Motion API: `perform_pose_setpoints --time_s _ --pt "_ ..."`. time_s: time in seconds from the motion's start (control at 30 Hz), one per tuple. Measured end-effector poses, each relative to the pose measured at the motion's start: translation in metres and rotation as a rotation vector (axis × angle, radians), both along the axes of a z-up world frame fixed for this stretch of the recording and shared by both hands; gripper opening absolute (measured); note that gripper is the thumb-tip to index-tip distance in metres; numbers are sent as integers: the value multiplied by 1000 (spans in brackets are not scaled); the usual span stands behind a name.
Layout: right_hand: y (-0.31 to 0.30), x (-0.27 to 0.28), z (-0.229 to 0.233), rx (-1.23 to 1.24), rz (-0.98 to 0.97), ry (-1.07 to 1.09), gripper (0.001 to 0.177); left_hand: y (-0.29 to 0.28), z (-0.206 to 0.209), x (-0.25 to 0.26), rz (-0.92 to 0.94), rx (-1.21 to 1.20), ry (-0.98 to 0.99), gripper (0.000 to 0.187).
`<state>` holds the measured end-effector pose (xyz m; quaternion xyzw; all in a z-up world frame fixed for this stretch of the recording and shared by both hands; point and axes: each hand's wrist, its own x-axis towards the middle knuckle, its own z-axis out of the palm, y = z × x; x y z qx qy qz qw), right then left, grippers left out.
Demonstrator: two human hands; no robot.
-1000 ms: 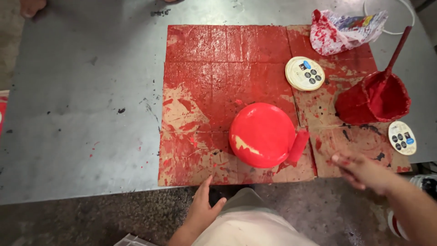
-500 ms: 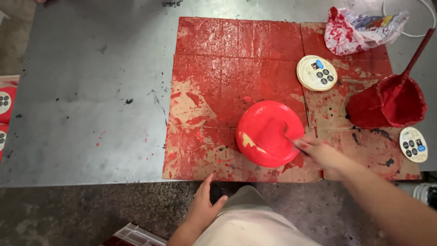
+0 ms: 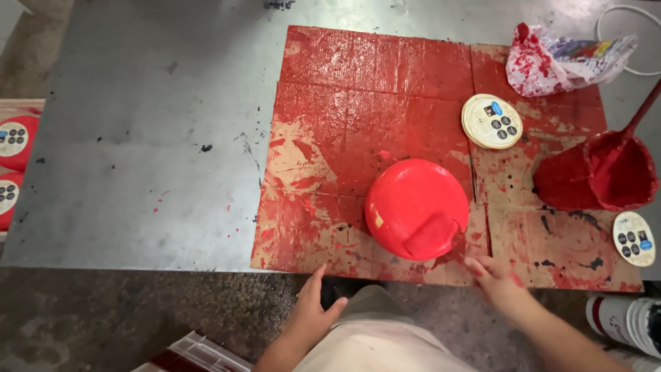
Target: Applying a red wax coating to cheese wheels using a brush and then applying product labels.
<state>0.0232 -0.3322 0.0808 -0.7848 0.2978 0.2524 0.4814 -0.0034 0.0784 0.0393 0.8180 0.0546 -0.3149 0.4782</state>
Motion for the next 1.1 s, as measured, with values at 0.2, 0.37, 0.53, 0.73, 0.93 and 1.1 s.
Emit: perform_pose_setpoints --time_s 0.2,0.37,0.53,0.73,0.93,1.1 --pt "117 80 35 -320 188 -198 37 -17 20 9 -85 -26 -36 84" --pt "117 101 5 -270 139 -382 29 -22 -11 1 -120 -50 -134 87" --pt "110 37 12 -398 262 -325 31 -14 21 1 -76 -25 -27 84" --pt "108 14 22 -583 308 -189 34 -8 7 -10 9 -17 -89 86" --pt "139 90 18 -611 385 -227 38 -13 -5 -14 -25 -1 -117 86" --pt "122 62 60 -583 385 -181 30 -7 -10 -20 -28 3 -96 86"
